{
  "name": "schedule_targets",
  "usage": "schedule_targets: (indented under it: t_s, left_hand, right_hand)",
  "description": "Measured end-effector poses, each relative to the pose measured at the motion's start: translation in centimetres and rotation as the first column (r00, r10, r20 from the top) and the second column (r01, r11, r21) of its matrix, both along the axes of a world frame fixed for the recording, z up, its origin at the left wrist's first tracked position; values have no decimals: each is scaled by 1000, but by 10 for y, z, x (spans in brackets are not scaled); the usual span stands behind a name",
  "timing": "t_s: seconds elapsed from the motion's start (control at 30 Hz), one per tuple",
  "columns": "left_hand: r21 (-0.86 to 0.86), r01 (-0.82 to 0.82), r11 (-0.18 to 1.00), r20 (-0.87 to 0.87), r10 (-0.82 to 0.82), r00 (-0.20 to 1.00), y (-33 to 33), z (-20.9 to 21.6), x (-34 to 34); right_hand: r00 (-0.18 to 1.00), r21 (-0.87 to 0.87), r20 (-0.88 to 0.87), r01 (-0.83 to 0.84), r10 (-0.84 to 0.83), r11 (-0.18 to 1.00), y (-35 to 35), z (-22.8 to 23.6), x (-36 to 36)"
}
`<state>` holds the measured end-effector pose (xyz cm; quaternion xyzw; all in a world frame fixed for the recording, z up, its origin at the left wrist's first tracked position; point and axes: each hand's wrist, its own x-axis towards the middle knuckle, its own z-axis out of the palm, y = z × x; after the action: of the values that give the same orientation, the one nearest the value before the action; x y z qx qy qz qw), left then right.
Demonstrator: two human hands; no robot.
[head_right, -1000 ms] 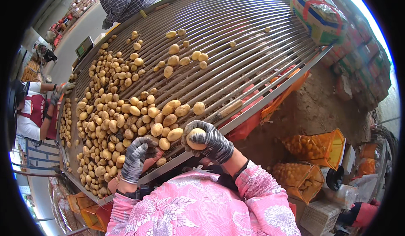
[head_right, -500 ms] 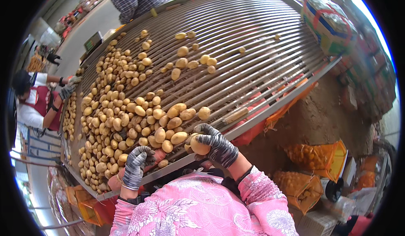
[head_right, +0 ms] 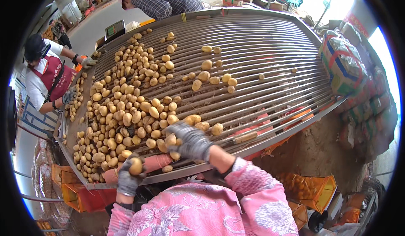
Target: Sorting potatoes by hand on a sorting table.
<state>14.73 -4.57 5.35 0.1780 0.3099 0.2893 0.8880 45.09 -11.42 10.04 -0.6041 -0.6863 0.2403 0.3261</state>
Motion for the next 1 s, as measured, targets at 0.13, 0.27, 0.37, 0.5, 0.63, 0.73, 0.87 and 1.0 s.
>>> schedule_targets:
  t_s: [0.13, 0.27, 0.37, 0.5, 0.63, 0.73, 0.87, 1.0]
  left_hand:
    - [-1, -181, 984, -39, 180, 983, -7, -6, -44]
    - [-5, -266, 964, -128, 263, 956, -14, -21, -56]
    - [78, -286, 955, -180, 296, 938, -19, -31, -57]
    - [120, -333, 935, -195, 351, 916, -22, -37, -57]
    - [107, -427, 898, -191, 440, 877, -24, -38, -58]
    - [91, -459, 884, -239, 467, 851, -28, -30, -58]
    - [126, -437, 891, -318, 454, 833, -8, -20, -38]
    - [173, -507, 844, 7, 514, 858, 17, -5, -15]
  right_hand:
    - [837, -492, 521, 455, -168, 742, -18, -3, 74]
    - [859, -532, 511, 338, -24, 776, 4, -32, 68]
    - [903, -563, 430, 275, -8, 779, 46, -39, 43]
    - [939, -515, 329, 92, 98, 852, 88, -58, 58]
    - [990, -619, -76, -142, 120, 773, 137, -20, 112]
    - [799, -122, 577, 292, -172, 948, 168, -13, 158]
    - [683, -341, 729, 289, 57, 894, 177, -45, 209]
    - [643, -316, 765, 357, 14, 879, 180, -46, 194]
